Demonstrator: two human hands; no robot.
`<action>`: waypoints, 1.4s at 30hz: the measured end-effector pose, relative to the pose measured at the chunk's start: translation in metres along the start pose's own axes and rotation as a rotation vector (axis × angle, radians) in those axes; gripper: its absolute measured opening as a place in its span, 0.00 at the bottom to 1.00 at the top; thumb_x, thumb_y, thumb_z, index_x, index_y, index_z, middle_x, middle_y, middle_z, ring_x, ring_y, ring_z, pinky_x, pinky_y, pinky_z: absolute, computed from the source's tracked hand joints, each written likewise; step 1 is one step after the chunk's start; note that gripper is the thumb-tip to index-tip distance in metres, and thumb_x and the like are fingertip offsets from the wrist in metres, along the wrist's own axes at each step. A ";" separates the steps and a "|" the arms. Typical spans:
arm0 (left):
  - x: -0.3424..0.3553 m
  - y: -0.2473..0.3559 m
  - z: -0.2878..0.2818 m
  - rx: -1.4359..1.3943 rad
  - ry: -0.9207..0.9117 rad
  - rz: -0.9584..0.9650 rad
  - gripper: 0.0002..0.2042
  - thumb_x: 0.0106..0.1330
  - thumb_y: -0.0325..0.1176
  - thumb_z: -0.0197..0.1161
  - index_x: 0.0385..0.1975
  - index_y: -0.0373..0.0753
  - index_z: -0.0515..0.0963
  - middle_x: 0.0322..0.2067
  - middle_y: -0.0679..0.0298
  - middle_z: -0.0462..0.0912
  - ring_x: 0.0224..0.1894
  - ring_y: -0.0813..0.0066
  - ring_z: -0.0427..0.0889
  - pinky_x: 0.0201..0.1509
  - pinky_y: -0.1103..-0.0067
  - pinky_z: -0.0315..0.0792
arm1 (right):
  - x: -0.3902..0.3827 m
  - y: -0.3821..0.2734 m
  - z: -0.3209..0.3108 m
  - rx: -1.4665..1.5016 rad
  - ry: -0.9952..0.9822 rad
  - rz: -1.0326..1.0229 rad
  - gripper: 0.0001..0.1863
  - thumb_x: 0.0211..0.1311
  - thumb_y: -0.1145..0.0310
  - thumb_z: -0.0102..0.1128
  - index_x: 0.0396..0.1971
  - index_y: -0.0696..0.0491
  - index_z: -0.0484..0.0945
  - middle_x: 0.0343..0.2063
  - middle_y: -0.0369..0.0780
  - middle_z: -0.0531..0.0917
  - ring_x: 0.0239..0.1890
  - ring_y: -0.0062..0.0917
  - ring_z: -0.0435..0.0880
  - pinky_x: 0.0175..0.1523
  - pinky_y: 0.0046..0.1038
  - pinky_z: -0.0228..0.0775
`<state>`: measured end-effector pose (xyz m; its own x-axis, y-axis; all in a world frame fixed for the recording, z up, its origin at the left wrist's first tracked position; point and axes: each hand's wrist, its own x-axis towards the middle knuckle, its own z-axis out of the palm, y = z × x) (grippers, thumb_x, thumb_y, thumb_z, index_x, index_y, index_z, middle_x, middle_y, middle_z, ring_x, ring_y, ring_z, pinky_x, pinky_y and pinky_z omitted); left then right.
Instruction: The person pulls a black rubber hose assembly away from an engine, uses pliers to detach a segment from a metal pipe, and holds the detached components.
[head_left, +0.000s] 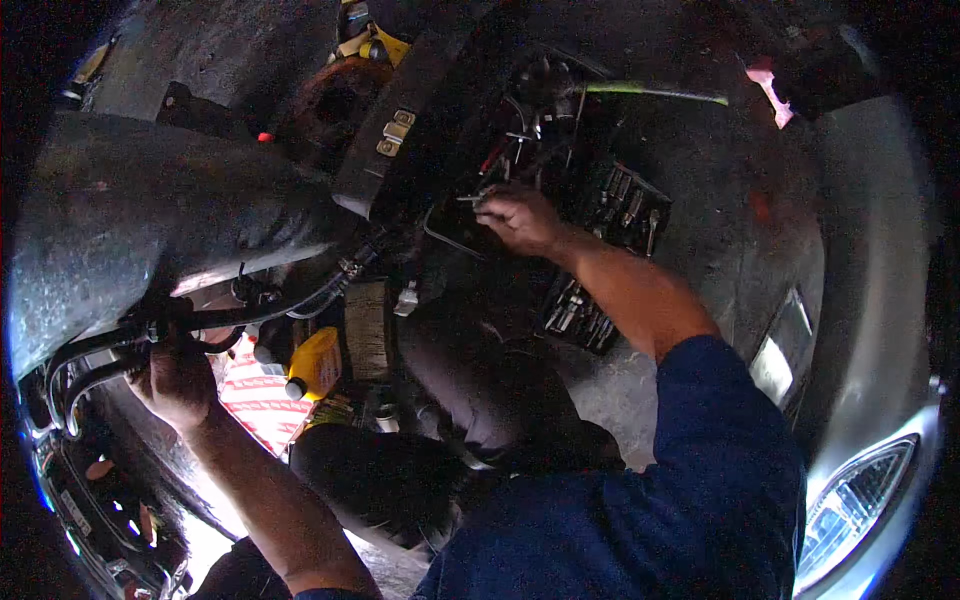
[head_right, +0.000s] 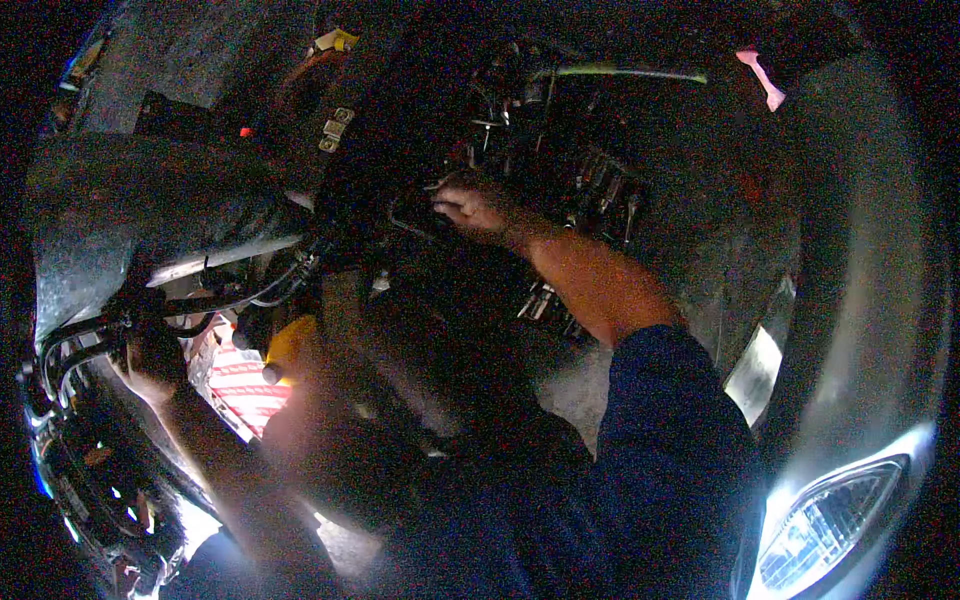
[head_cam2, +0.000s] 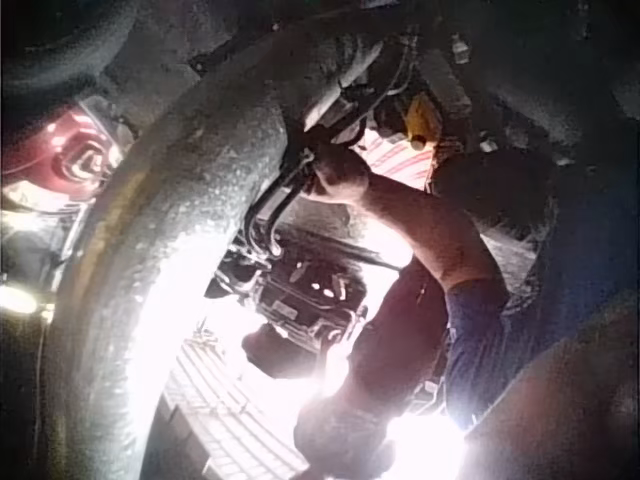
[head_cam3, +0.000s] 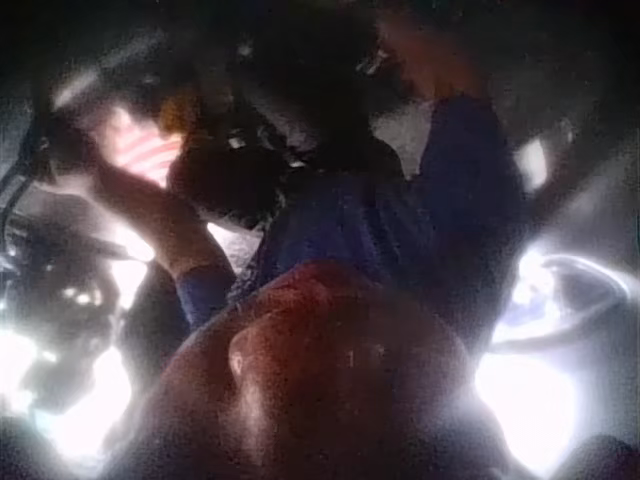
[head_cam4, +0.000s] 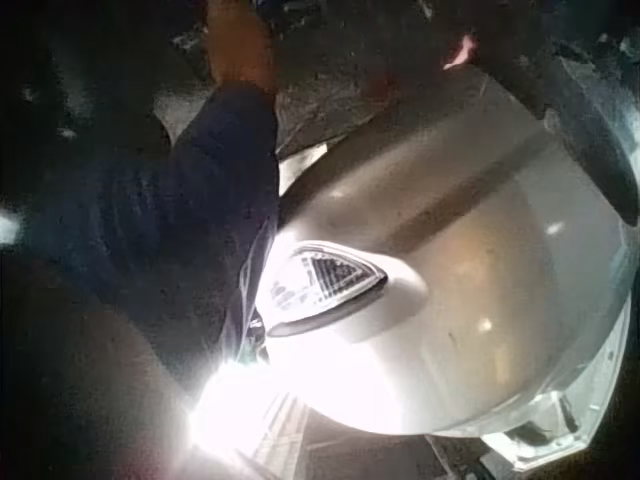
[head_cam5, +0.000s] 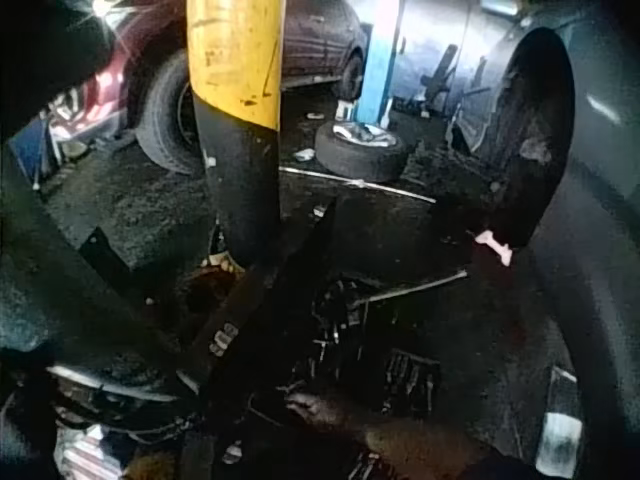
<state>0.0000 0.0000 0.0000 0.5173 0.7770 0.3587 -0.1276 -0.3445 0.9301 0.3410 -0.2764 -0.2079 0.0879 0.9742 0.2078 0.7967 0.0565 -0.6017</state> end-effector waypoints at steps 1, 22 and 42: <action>-0.001 -0.001 0.001 -0.006 0.011 0.005 0.13 0.59 0.24 0.60 0.44 0.37 0.71 0.39 0.60 0.78 0.42 0.66 0.77 0.51 0.68 0.71 | -0.001 -0.008 -0.007 0.159 0.067 0.206 0.11 0.61 0.64 0.63 0.38 0.55 0.81 0.31 0.41 0.83 0.35 0.29 0.83 0.41 0.31 0.74; 0.005 -0.009 -0.059 0.084 -0.058 0.020 0.19 0.60 0.28 0.57 0.51 0.29 0.71 0.50 0.51 0.76 0.51 0.56 0.76 0.60 0.63 0.68 | 0.036 0.075 -0.075 0.561 0.605 0.778 0.20 0.63 0.62 0.59 0.48 0.59 0.71 0.39 0.45 0.81 0.42 0.32 0.82 0.44 0.30 0.79; 0.006 -0.017 -0.071 0.256 -0.137 -0.030 0.19 0.71 0.34 0.41 0.56 0.32 0.68 0.56 0.57 0.73 0.57 0.64 0.72 0.67 0.74 0.59 | 0.008 0.115 -0.046 -0.404 -0.111 0.506 0.16 0.62 0.70 0.55 0.50 0.53 0.75 0.40 0.48 0.80 0.46 0.38 0.81 0.50 0.40 0.74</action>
<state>-0.0547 0.0480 -0.0080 0.6296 0.7161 0.3015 0.0979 -0.4580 0.8835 0.4607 -0.2726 -0.2398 0.4655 0.8771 -0.1183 0.8371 -0.4797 -0.2629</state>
